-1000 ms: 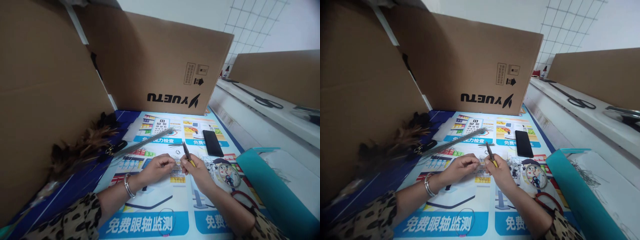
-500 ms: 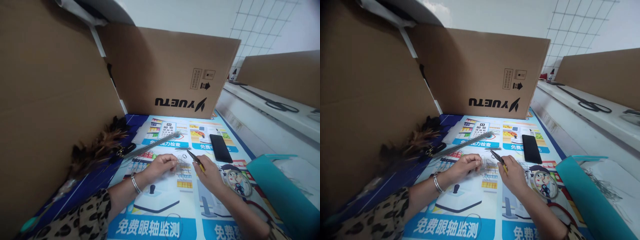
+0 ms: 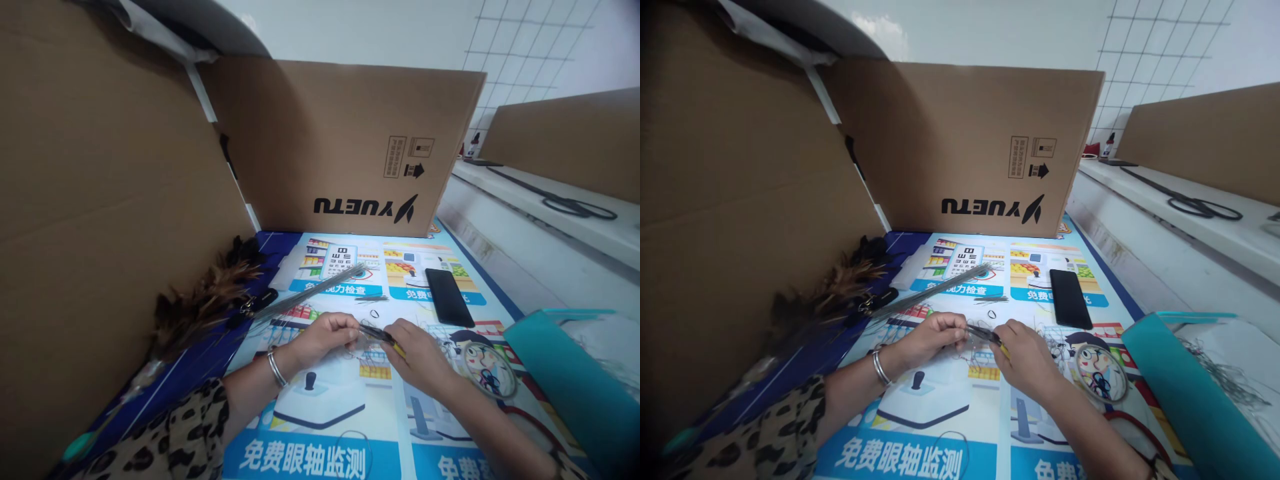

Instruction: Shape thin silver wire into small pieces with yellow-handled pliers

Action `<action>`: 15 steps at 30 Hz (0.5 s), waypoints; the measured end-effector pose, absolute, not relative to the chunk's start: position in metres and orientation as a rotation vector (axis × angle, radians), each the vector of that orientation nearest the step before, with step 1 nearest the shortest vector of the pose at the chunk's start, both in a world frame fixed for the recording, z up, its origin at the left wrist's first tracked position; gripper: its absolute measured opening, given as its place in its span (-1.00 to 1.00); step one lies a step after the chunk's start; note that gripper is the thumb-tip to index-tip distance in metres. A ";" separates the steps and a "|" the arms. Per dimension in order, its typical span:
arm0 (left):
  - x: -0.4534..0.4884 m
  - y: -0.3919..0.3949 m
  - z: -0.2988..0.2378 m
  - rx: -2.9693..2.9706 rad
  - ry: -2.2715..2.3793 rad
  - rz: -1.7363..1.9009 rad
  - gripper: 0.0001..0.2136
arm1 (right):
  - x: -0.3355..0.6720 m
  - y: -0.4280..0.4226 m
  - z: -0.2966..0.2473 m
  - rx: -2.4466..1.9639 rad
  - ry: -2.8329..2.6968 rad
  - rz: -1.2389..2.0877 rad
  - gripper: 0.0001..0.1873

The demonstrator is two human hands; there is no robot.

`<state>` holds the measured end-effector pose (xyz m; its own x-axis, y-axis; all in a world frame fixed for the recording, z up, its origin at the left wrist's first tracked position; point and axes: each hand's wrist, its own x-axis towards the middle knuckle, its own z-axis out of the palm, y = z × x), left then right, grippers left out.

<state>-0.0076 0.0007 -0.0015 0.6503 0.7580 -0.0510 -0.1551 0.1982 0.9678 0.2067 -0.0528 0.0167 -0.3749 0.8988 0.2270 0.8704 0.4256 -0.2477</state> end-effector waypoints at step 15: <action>-0.009 0.001 -0.005 1.184 0.590 0.637 -0.83 | 0.212 -0.052 0.022 -1.399 -2.500 -0.219 -0.84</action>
